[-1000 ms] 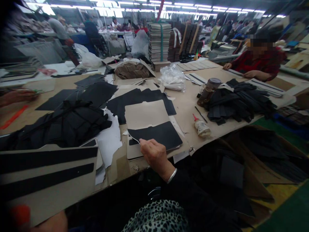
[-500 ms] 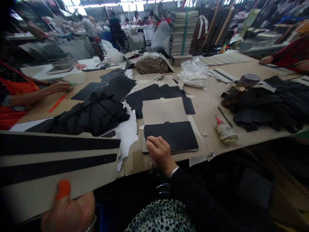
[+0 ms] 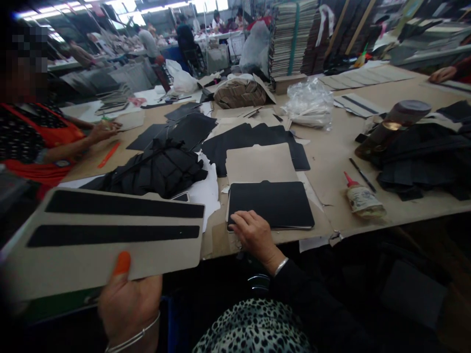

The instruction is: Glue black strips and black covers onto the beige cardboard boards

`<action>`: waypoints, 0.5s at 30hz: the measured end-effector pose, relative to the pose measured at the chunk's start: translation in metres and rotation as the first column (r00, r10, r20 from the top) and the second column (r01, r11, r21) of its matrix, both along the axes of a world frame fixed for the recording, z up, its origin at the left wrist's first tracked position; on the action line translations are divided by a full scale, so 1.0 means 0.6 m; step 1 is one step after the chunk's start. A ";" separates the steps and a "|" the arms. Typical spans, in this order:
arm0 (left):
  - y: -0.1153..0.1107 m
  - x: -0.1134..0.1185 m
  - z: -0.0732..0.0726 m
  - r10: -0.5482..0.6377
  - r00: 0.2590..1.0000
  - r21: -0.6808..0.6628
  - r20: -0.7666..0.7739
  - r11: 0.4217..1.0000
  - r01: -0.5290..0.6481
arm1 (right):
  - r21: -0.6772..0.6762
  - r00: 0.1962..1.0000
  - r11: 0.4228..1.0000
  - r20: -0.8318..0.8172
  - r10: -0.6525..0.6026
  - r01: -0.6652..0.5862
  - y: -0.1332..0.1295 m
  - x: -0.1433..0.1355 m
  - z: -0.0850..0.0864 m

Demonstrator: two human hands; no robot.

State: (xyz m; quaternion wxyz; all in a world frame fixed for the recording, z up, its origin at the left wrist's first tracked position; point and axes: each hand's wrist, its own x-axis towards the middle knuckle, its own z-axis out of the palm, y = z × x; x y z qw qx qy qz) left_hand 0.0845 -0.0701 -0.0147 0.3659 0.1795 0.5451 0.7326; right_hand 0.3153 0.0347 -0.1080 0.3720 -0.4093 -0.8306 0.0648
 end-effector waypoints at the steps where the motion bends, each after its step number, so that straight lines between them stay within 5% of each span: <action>1: 0.009 0.001 0.006 0.051 0.998 0.018 0.044 0.998 -0.052 | -0.009 0.999 1.000 -0.042 -0.005 0.005 -0.005 0.005 0.005; 4: 0.034 0.008 0.022 0.133 0.964 0.026 0.231 0.989 -0.143 | -0.058 0.979 0.998 -0.202 -0.020 0.009 -0.018 0.024 0.020; 7: 0.048 0.025 0.030 0.088 0.944 0.007 0.319 0.995 -0.095 | -0.262 0.924 0.964 -0.377 -0.059 -0.046 -0.032 0.038 0.036; 9: 0.054 0.042 0.027 0.057 0.935 0.007 0.351 0.998 -0.064 | -0.475 0.846 0.859 -0.524 -0.102 -0.190 -0.044 0.040 0.047; 12: 0.065 0.074 0.007 -0.029 0.905 0.025 0.424 0.999 0.020 | -0.601 0.641 0.605 -0.745 -0.185 -0.523 -0.064 0.032 0.057; 15: 0.079 0.111 -0.021 -0.159 0.836 0.036 0.525 0.986 0.164 | -0.553 0.474 0.524 -0.831 -0.292 -0.647 -0.076 0.029 0.060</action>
